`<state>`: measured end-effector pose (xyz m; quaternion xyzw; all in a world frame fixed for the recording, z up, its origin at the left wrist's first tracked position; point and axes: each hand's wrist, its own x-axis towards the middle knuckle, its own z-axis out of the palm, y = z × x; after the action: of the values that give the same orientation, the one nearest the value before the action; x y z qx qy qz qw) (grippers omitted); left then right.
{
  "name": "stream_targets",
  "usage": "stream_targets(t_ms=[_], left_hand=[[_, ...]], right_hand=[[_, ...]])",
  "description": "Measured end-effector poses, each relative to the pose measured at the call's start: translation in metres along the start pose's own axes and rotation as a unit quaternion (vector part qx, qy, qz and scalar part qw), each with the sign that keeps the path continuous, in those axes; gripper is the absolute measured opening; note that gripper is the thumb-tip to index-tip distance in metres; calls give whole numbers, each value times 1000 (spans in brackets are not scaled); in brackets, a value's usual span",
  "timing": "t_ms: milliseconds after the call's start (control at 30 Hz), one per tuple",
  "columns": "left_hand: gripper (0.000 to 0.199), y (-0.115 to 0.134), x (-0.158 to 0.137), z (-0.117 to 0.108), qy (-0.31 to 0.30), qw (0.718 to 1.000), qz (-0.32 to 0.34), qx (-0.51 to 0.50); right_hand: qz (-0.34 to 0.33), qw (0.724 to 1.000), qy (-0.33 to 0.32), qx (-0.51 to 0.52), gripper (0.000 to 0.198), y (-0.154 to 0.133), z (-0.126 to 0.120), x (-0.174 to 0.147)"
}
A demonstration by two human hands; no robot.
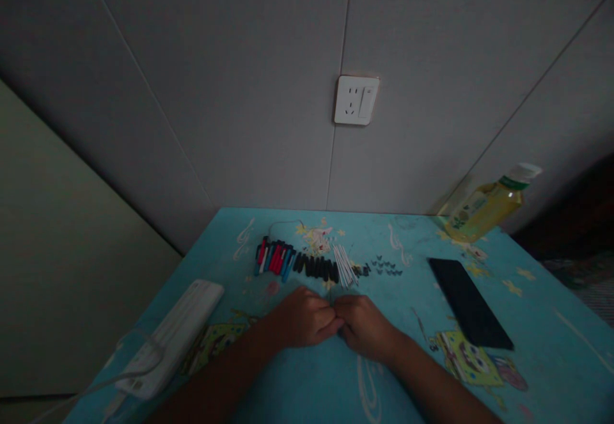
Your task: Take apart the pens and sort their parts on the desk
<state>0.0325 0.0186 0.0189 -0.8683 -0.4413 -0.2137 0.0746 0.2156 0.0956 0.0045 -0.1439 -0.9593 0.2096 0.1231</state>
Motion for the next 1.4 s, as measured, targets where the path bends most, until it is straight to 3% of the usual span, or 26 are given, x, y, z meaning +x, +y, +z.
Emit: stream_targets(t_ms=[967, 1033, 1100, 1233, 1400], left_hand=[[36, -3, 1, -2, -3, 1000, -9, 19], [37, -7, 2, -6, -5, 998, -54, 40], [37, -14, 3, -12, -1, 988, -141, 69], [35, -33, 0, -21, 13, 930, -331, 159], [33, -46, -5, -24, -57, 880, -435, 179]], right_hand=[[7, 1000, 3, 29, 18, -3, -4, 1], [1, 999, 5, 44, 22, -5, -7, 2], [-9, 999, 5, 53, 26, -7, -9, 2], [-12, 998, -1, 55, 29, -8, -12, 2], [-7, 998, -1, 59, 30, -8, -11, 2]])
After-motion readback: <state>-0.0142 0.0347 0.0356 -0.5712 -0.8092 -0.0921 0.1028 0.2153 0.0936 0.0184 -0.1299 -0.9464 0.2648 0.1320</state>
